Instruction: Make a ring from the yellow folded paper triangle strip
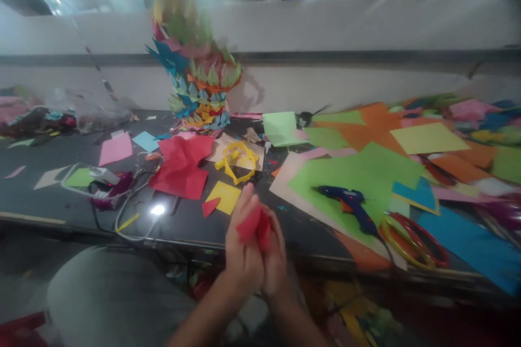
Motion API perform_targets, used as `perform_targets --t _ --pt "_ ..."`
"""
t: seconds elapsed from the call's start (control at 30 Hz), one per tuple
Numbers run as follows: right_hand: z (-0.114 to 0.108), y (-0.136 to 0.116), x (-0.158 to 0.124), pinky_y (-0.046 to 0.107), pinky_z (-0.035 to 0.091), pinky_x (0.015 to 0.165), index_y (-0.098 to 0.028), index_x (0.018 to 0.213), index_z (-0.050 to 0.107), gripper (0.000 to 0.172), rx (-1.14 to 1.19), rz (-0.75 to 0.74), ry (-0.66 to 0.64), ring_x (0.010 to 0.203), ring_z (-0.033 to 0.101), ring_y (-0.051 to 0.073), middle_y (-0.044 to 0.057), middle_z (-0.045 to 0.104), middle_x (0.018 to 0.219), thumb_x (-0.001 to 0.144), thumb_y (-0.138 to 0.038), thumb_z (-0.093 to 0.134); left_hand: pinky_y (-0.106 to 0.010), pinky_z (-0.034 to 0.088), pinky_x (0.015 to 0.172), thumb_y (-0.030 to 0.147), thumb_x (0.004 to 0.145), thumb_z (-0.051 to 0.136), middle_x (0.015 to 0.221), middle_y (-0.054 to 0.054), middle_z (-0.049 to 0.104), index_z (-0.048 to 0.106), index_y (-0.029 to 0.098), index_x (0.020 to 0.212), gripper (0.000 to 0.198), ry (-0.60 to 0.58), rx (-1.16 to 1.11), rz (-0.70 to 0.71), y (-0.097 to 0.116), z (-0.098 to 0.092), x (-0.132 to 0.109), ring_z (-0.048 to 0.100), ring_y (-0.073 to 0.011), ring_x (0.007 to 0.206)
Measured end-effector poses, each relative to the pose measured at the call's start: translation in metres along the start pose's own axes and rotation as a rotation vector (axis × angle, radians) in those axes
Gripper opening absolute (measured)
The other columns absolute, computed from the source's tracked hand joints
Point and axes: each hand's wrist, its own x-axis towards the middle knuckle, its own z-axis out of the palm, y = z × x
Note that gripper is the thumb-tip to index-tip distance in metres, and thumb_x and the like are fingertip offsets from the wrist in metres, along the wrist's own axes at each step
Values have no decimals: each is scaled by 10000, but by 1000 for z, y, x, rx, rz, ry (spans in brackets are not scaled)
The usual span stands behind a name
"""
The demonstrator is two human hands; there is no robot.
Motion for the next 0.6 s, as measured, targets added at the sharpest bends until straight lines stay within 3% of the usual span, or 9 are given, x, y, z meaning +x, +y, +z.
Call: perform_targets --t 0.07,0.13,0.2,0.27,0.33,0.4,0.47,0.53,0.6 --pt "1 1 -7 350 497 806 -250 875 619 351 116 68 -29 950 597 207 32 645 924 745 -572 565 -402 243 1116 168 910 373 1408 -35 437 456 278 1320 432 -220 175 229 -2 -10 14 317 -215 1344" --pt "-5 -3 -4 378 521 759 -250 826 625 422 209 140 -10 885 626 210 42 656 874 793 -633 453 -462 166 1132 176 863 430 1398 -81 445 381 227 1375 517 -510 307 339 0 -21 19 294 -244 1354" --pt "-15 -10 6 332 541 663 -244 715 602 385 332 199 52 708 629 162 9 637 739 793 -604 492 -491 163 1126 219 819 473 1440 -160 357 216 119 1438 677 -734 315 337 6 -28 13 240 -281 1370" --pt "-22 -19 19 217 500 494 -220 589 524 335 462 220 105 496 534 82 -54 548 574 708 -498 668 -476 220 1113 246 806 488 1466 -212 272 117 48 1444 764 -815 236 311 15 -31 -3 200 -295 1380" --pt "-24 -28 28 132 376 350 -191 540 454 386 489 233 91 367 385 29 -98 424 462 612 -400 770 -440 276 1096 203 821 479 1446 -196 331 246 89 1410 645 -720 176 302 21 -30 -20 276 -274 1358" --pt "-22 -34 28 100 276 285 -193 621 508 327 407 273 49 321 298 15 -120 369 422 597 -370 783 -394 357 1047 137 823 466 1376 -169 435 436 137 1285 462 -509 136 271 23 -27 -32 393 -245 1293" --pt "-18 -34 23 100 258 265 -218 844 575 337 283 302 22 319 313 20 -119 449 473 622 -385 765 -362 409 992 91 818 450 1313 -147 478 545 157 1134 336 -292 119 231 21 -24 -38 453 -227 1232" --pt "-15 -29 16 113 241 245 -240 1003 558 444 201 303 -1 309 317 25 -109 524 542 641 -412 750 -352 418 972 63 814 438 1275 -127 488 586 165 1043 291 -165 134 195 16 -24 -39 468 -217 1198" --pt "-17 -20 12 124 196 229 -222 916 575 388 194 330 -44 276 254 25 -111 493 484 658 -468 727 -353 416 965 51 816 437 1249 -114 499 595 173 1021 287 -129 167 160 11 -26 -38 477 -210 1175"
